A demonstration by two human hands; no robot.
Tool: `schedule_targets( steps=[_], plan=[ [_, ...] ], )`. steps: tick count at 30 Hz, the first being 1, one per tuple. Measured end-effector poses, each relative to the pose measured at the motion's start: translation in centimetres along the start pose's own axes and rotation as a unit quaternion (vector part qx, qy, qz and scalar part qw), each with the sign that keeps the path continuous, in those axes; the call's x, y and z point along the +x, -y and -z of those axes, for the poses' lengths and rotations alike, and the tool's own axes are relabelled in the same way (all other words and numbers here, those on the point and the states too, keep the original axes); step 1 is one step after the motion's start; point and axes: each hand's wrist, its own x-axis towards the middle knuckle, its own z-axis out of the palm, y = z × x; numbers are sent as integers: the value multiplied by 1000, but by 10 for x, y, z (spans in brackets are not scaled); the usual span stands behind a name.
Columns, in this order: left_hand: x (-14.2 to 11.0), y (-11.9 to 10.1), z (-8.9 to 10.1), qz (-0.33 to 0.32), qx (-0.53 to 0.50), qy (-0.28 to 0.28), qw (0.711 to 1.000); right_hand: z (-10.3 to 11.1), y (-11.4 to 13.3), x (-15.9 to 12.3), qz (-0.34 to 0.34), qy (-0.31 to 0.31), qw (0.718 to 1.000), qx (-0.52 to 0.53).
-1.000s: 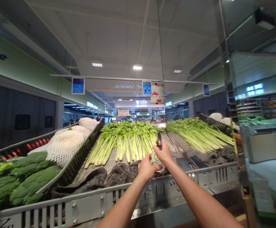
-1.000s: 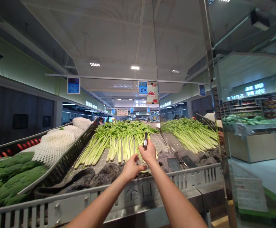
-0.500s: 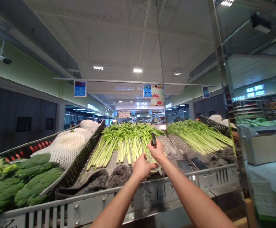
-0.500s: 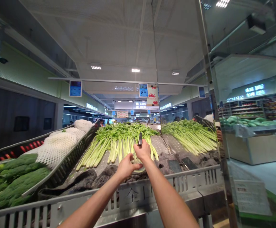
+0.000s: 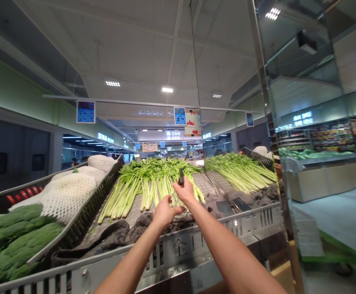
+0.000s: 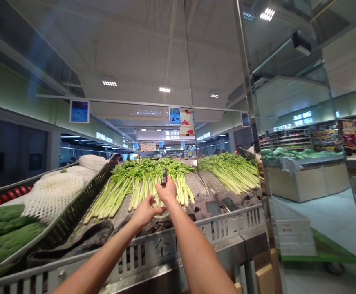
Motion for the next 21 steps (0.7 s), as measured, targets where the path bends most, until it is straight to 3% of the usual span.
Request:
schedule_targets(
  steps=[7, 13, 21],
  plan=[
    [-5, 4, 6, 12, 28, -7, 999, -10, -1, -2, 6, 22, 1000, -4],
    [-1, 20, 15, 16, 39, -27, 999, -24, 12, -8, 47, 41, 998, -5],
    [-11, 43, 39, 29, 77, -59, 995, -52, 30, -18, 53, 85, 995, 5]
  ],
)
